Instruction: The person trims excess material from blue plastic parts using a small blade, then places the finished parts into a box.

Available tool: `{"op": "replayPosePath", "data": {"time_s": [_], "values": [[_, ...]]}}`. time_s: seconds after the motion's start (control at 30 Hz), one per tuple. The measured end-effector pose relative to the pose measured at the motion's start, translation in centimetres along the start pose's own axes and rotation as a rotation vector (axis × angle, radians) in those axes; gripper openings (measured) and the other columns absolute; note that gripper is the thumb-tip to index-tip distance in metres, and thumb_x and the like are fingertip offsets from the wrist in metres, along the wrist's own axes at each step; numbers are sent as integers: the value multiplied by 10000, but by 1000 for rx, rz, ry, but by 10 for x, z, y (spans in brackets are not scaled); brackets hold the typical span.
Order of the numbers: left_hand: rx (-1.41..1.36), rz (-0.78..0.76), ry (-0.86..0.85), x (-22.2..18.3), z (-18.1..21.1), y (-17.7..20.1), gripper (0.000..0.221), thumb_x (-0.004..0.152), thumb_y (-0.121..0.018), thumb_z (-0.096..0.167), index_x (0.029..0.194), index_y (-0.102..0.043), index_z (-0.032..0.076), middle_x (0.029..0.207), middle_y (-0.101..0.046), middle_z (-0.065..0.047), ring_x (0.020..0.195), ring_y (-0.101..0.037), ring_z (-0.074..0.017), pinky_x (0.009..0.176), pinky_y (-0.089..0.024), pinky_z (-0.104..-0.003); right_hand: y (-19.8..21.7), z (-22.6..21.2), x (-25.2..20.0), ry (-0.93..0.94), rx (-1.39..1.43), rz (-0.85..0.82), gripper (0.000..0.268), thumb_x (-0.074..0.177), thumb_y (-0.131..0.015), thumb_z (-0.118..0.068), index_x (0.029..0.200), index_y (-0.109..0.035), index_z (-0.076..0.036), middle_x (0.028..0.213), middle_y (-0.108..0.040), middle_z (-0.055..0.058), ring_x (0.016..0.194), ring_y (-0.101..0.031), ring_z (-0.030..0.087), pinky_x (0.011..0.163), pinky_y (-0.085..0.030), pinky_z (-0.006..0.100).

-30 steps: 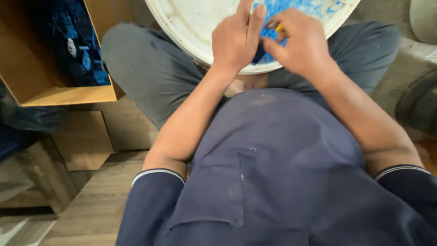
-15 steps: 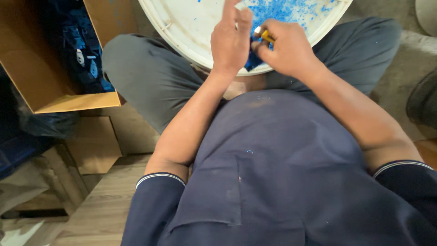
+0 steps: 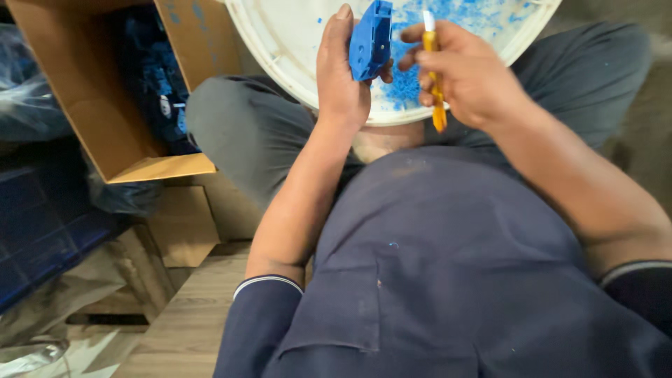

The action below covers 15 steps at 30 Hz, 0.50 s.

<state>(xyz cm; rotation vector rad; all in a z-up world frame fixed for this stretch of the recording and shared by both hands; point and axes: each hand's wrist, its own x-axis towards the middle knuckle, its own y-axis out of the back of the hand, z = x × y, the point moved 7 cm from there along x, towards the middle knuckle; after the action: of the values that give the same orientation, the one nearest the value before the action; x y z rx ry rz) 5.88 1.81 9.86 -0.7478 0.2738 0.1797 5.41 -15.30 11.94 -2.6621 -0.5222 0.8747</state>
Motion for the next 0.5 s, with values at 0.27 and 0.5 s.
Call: {"op": "replayPosePath", "data": {"time_s": [0.27,0.5], "values": [[172,-161,-195,22,67,-9,76,1023,-624,99,974,-580,60,771,-605,-37,562,-513,-92,476,-390,-283,-2,41,-19,-191,12,-95,374,1056,-489,-156,1406,-522,-29,925,-670,84,738,-652,188,691,-543,327],[157,-207,-242,58,45,16,222,994,-667,12,784,-596,29,721,-545,28,621,-460,-60,586,-357,-277,-16,-14,-10,226,-900,-47,398,1085,-525,-236,1426,-551,-33,766,-667,93,666,-659,253,618,-516,377]]}}
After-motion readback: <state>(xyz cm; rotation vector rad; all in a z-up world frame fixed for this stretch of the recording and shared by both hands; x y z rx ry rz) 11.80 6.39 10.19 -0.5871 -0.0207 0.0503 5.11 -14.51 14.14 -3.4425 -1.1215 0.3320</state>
